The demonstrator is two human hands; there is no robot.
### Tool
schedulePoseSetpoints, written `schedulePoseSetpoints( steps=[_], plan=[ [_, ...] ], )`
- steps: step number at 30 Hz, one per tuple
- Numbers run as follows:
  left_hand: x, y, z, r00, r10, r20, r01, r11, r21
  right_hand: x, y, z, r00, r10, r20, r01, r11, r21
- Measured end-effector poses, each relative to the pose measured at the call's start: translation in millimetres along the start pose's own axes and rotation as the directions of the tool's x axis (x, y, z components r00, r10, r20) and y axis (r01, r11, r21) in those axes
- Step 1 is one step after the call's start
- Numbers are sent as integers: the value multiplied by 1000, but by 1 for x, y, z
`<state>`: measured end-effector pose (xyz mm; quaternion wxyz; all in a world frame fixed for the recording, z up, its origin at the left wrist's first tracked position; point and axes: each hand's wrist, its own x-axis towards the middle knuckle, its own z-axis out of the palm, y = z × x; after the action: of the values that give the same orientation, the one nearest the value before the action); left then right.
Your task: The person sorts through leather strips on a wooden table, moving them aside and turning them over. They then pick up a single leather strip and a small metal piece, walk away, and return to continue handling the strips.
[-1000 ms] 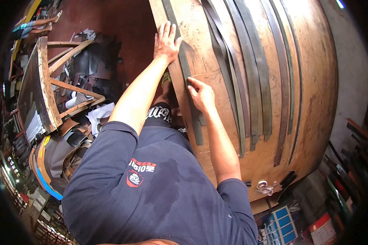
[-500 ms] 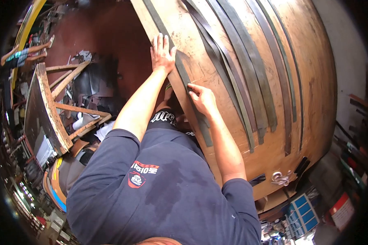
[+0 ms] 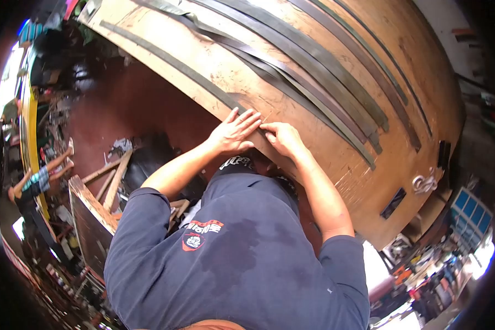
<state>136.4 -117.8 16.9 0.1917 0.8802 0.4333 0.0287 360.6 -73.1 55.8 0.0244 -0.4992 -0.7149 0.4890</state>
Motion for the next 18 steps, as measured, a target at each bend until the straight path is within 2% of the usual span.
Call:
schedulePoseSetpoints(
  steps=[1,3,5,7,9,10,11,12,13,14,15,18],
  plan=[
    [-2,-13,-6,998,36,43,-36,999,12,-2,-1,1,1000,-1,3,1,1000,0],
    [-7,-48,-11,1000,6,-3,-6,998,66,-4,-5,3,1000,8,-23,-9,1000,-7],
    [-15,-86,-28,994,-111,-8,112,985,132,-3,-5,5,999,9,-49,-10,1000,-19],
    [-21,-120,-43,960,-272,-59,278,948,154,0,-2,9,994,-68,-84,63,996,-63],
    [-18,-131,-52,937,-327,-123,348,905,244,6,-6,6,995,-55,-83,50,997,-60],
    [-11,-120,-58,947,-287,-147,312,932,186,8,-9,5,997,-51,-63,47,997,-60],
    [-2,-103,-62,961,-107,-254,141,983,118,10,-12,5,996,-44,-75,41,998,-48],
    [11,-80,-66,979,-27,-204,16,998,-57,13,-14,3,998,-29,-58,27,999,-38],
    [18,-72,-43,973,110,-205,-129,988,-80,15,-15,3,999,-13,-43,12,1000,-28],
    [25,-55,-32,936,222,-272,-263,957,-125,16,-11,6,999,-16,-38,16,1000,-1],
    [29,-35,-31,944,218,-248,-258,956,-142,13,-13,6,999,-3,-52,3,1000,13],
    [33,-36,-14,943,227,-245,-257,961,-100,2,-16,3,996,9,-92,-10,1000,-2]
  ],
)
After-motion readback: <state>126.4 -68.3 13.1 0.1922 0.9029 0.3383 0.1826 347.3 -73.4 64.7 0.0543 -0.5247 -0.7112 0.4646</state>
